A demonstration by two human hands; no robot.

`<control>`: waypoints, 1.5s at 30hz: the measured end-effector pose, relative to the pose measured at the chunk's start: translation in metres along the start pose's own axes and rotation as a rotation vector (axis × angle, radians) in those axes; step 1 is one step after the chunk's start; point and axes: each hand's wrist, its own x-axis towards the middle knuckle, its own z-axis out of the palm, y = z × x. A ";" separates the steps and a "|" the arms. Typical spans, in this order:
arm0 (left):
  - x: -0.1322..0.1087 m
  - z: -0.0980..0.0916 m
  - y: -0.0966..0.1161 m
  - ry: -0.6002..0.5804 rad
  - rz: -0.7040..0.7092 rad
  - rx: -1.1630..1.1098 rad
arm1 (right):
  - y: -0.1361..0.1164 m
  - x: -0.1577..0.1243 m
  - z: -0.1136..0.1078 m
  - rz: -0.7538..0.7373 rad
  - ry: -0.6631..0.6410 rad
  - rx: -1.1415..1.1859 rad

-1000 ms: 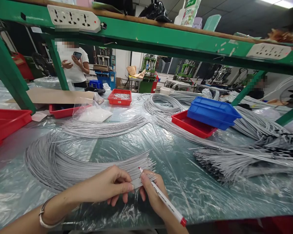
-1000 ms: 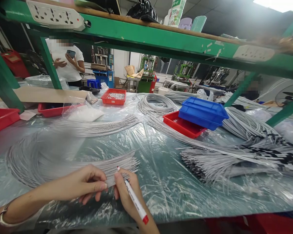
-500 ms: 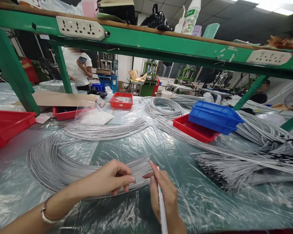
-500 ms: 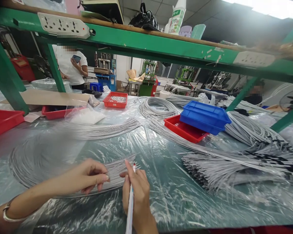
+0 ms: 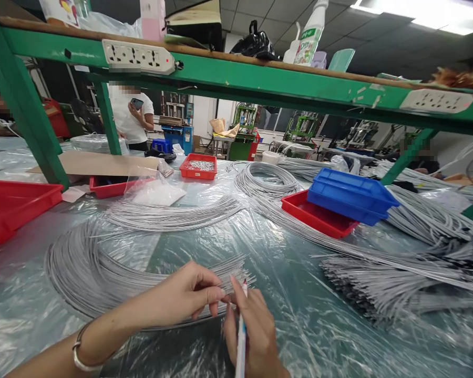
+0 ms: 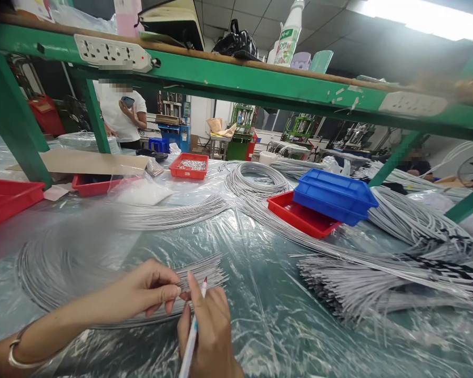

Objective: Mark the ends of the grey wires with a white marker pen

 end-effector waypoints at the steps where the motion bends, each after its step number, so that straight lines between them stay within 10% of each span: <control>1: -0.001 0.001 0.001 0.020 -0.002 0.021 | 0.002 0.001 -0.002 0.023 0.003 0.023; 4: -0.003 0.006 0.003 0.048 -0.017 0.101 | 0.009 0.007 -0.012 0.200 -0.015 0.159; 10: -0.004 0.011 0.009 -0.066 -0.015 0.220 | 0.010 0.014 -0.032 0.445 -0.495 0.296; 16: -0.004 0.012 0.007 -0.163 -0.036 0.218 | 0.010 0.015 -0.032 0.578 -0.531 0.586; 25: -0.004 0.008 0.006 -0.103 -0.049 0.251 | 0.017 0.024 -0.031 0.614 -0.446 0.618; 32: 0.002 -0.002 0.002 -0.008 -0.032 0.162 | 0.013 0.002 -0.025 0.240 -0.133 0.236; 45: 0.017 0.017 0.005 0.009 -0.017 0.144 | -0.001 -0.018 -0.019 0.354 -0.079 0.148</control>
